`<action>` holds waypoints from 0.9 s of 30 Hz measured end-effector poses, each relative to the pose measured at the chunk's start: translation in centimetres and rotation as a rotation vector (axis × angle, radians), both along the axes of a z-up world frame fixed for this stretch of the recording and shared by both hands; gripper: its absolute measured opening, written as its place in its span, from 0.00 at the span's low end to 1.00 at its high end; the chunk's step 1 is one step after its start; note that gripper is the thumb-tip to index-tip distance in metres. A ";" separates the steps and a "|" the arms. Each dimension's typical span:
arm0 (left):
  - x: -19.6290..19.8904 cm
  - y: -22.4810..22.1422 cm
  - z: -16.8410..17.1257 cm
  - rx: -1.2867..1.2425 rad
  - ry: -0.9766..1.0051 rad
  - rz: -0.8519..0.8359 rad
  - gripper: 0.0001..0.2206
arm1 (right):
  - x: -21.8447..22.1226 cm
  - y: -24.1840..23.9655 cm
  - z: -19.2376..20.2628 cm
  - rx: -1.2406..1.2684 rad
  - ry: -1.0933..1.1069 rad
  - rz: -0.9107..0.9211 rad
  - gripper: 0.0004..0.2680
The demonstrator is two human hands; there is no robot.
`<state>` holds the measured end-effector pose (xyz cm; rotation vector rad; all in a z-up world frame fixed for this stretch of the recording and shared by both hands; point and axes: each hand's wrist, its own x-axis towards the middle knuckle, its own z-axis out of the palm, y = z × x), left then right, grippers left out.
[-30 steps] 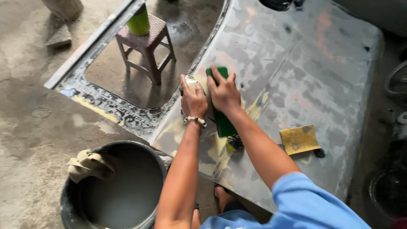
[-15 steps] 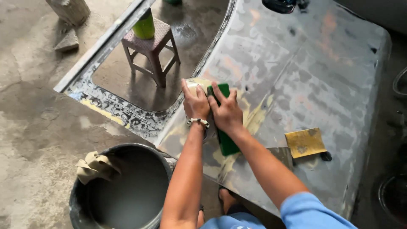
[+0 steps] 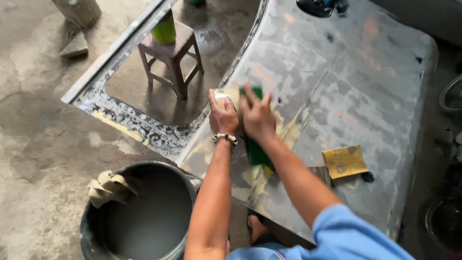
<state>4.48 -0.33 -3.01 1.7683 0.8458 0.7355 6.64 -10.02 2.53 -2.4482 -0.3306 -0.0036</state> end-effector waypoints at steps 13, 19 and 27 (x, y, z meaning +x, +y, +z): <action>-1.9 -0.5 2.0 -0.119 0.194 -0.051 0.31 | 1.7 -0.3 -0.3 0.048 -0.066 0.082 0.21; -1.1 -0.3 1.7 -0.029 -0.031 -0.055 0.28 | -0.9 -1.5 -0.7 0.021 -0.089 0.070 0.21; -4.1 -1.0 3.8 0.001 0.134 -0.176 0.30 | 8.1 0.5 6.1 -0.091 0.084 -0.140 0.22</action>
